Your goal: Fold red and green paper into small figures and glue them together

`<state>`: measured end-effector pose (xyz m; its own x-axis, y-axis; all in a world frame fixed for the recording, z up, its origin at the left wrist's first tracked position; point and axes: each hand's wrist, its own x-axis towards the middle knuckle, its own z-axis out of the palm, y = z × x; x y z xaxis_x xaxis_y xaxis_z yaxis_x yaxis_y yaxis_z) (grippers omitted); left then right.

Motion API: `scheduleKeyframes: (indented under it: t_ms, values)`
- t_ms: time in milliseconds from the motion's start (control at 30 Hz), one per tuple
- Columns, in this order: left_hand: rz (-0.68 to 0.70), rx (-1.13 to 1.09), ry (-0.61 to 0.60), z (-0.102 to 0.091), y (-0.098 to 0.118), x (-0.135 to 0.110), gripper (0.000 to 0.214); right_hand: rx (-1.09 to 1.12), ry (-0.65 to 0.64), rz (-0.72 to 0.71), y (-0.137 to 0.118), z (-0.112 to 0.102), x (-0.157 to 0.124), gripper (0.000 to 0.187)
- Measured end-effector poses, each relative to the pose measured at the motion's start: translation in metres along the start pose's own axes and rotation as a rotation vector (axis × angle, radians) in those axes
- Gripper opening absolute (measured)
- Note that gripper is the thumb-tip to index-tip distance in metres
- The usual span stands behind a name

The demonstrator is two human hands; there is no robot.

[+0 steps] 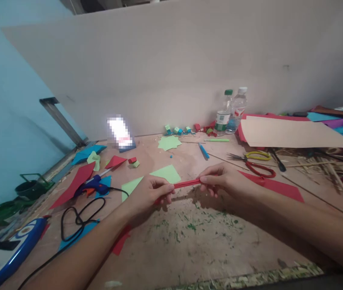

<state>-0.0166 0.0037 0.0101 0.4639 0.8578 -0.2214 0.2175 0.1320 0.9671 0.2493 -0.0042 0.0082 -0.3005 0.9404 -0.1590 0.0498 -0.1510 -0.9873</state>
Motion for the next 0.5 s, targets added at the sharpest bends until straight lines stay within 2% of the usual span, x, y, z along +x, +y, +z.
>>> scheduleKeyframes:
  t_ms: [133, 300, 400, 500]
  values:
    - [0.061, -0.042, 0.032, 0.0002, -0.0031, 0.0013, 0.044, 0.043, 0.025, -0.017, 0.0085, -0.0003, 0.0046, 0.036]
    - [0.06, -0.151, 0.104, -0.0015, -0.0073, 0.0031, 0.037, 0.043, 0.079, -0.037, 0.0104, -0.0001, 0.0056, 0.034]
    - [0.072, -0.127, 0.113, 0.0001, -0.0073, 0.0024, 0.034, -0.075, 0.062, -0.062, 0.0105, 0.0016, 0.0025, 0.027]
    - [0.077, -0.016, 0.093, 0.0052, -0.0074, -0.0003, 0.035, -0.275, -0.054, -0.084, 0.0089, 0.0058, -0.0033, 0.027]
